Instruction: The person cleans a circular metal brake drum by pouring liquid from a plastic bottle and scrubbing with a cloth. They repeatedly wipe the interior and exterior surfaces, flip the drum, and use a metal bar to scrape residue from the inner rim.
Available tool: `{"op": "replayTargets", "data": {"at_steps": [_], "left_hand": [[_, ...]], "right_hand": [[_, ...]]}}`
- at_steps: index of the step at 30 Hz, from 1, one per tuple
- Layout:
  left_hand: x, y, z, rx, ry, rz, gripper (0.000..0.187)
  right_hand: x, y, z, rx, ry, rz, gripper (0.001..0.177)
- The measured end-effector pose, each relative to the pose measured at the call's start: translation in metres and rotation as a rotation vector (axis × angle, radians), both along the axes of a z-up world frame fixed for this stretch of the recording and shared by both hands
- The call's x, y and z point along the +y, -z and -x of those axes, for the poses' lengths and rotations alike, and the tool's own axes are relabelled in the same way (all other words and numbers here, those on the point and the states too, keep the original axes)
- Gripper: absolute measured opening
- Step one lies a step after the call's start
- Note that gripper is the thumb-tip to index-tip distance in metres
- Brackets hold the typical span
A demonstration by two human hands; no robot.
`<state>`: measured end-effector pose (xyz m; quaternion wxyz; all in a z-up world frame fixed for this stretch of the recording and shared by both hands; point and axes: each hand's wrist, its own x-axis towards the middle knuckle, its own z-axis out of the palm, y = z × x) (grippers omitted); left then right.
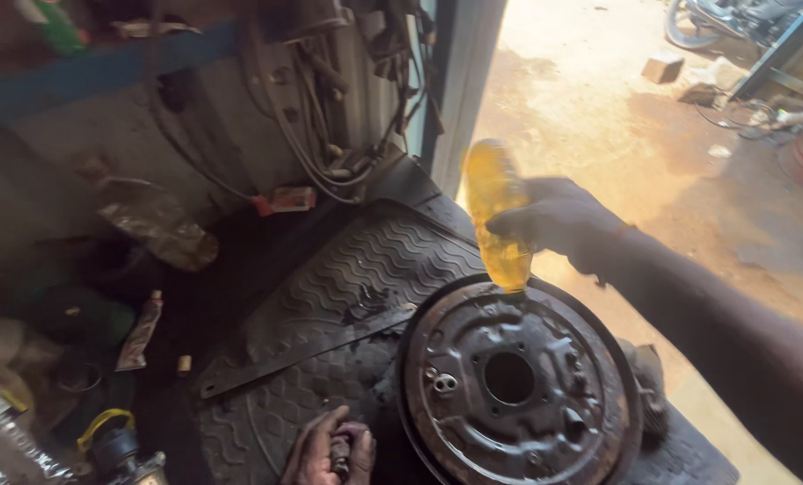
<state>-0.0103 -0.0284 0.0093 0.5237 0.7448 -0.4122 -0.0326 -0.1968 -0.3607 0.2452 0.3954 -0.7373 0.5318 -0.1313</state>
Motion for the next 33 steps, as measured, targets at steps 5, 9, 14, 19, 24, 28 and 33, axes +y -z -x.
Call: {"op": "replayTargets", "data": {"at_steps": [5,9,14,19,24,28,33], "left_hand": [[-0.007,0.034,-0.004,0.025,0.011,-0.033,0.045],[-0.012,0.029,0.005,-0.038,-0.04,0.179,0.04],[-0.006,0.003,0.006,-0.021,-0.032,0.121,0.043],[-0.008,-0.002,0.009,0.11,-0.023,0.07,0.041],[-0.004,-0.006,0.005,0.001,-0.037,0.064,0.044],[0.0,-0.013,-0.001,0.098,-0.041,-0.099,0.035],[0.0,-0.037,-0.011,1.064,0.03,0.587,0.037]], "right_hand": [[-0.002,-0.03,-0.104,0.693,-0.631,0.76,0.028],[0.02,-0.025,-0.163,1.016,-0.949,1.276,0.018],[0.026,-0.003,-0.203,1.229,-1.079,1.281,0.025],[0.023,0.0,-0.201,0.876,-1.064,1.634,0.04],[0.035,-0.029,-0.189,0.879,-1.12,1.427,0.035],[0.056,-0.051,-0.14,0.372,-0.967,1.359,0.06],[0.14,-0.025,-0.022,-0.112,-0.652,0.833,0.042]]}}
